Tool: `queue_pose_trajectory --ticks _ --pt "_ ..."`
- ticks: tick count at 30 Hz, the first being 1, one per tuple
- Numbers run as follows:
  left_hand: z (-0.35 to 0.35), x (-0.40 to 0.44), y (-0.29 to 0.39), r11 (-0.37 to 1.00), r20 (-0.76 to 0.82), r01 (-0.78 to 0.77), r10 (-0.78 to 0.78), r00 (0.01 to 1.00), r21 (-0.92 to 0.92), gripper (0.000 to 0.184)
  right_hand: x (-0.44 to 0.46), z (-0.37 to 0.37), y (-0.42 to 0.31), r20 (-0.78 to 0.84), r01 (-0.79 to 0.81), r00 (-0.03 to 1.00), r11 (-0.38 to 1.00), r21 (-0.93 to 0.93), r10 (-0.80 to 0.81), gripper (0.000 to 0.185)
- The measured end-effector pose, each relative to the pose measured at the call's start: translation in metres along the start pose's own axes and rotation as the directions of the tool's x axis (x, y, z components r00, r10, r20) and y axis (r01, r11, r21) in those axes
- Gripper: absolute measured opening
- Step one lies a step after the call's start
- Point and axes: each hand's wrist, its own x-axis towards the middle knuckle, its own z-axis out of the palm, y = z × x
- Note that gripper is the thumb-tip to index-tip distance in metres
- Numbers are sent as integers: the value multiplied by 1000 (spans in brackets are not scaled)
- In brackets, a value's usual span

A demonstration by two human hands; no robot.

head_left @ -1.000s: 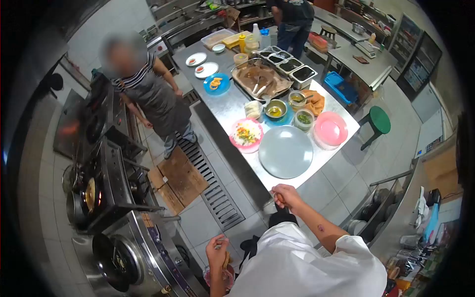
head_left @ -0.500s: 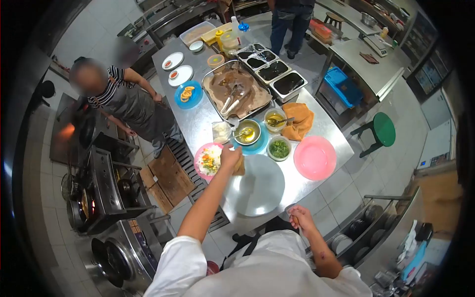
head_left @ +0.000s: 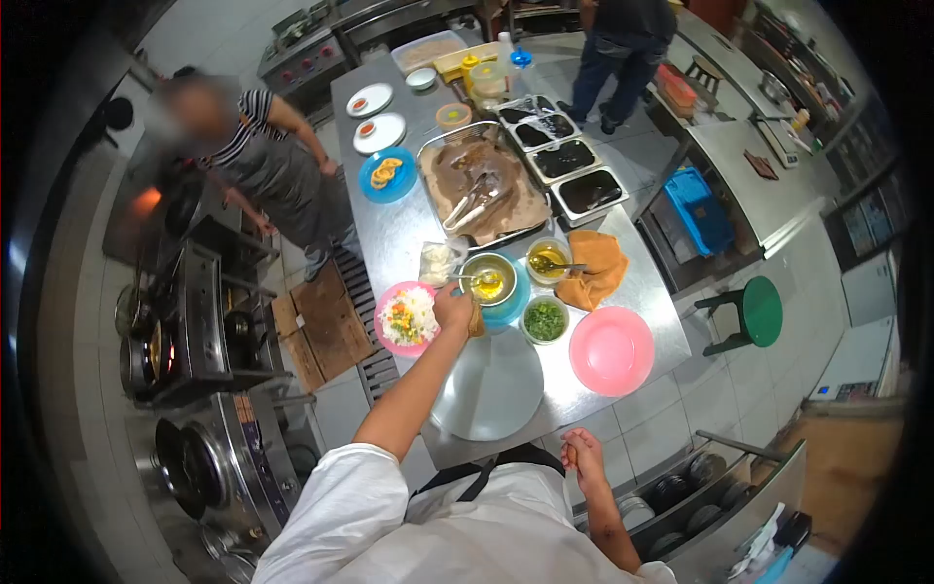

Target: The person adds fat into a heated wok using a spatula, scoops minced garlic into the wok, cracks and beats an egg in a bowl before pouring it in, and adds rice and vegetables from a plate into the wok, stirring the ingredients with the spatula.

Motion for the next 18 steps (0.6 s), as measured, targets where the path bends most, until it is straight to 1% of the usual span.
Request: queue_pose_trajectory --ticks 2,3,5,7,9,10,11,13,14,15,17,18 --pt "-22 -19 9 997 45 -71 71 996 -4 32 9 -6 5 39 -24 999 999 -47 26 12" --pt "-28 -19 2 999 14 -47 47 999 -19 32 13 -8 8 60 -42 997 997 -70 46 13" --pt "-32 -17 -9 994 48 -113 113 992 -1 31 25 -8 14 74 -61 995 992 -113 69 14" --pt "-33 -17 -1 995 24 -99 99 995 -11 31 28 -3 14 72 -70 994 988 -136 80 15" --pt "-29 -17 5 995 31 -94 95 995 -34 31 29 4 9 58 -99 991 964 -246 117 14" --pt "-29 -13 7 997 107 -58 64 992 -59 32 27 9 7 53 -101 992 963 -250 117 14" --pt "-29 -12 7 997 109 -53 59 992 -62 32 24 13 4 67 -101 991 969 -226 119 13" --pt "-27 -7 9 985 4 -173 173 985 19 35 25 12 6 81 -98 990 975 -201 116 13" --pt "-26 -6 10 984 5 -178 177 984 17 35 32 6 15 139 -52 987 983 -178 78 14" --pt "-24 -2 10 979 1 -204 204 979 -15 35 33 5 16 194 -7 980 989 -150 37 16" --pt "-20 5 9 971 3 -234 235 972 -44 34 34 1 21 201 1 979 988 -155 31 16" --pt "-23 5 12 972 95 -166 183 978 -165 35 30 5 19 211 2 977 986 -166 33 16"
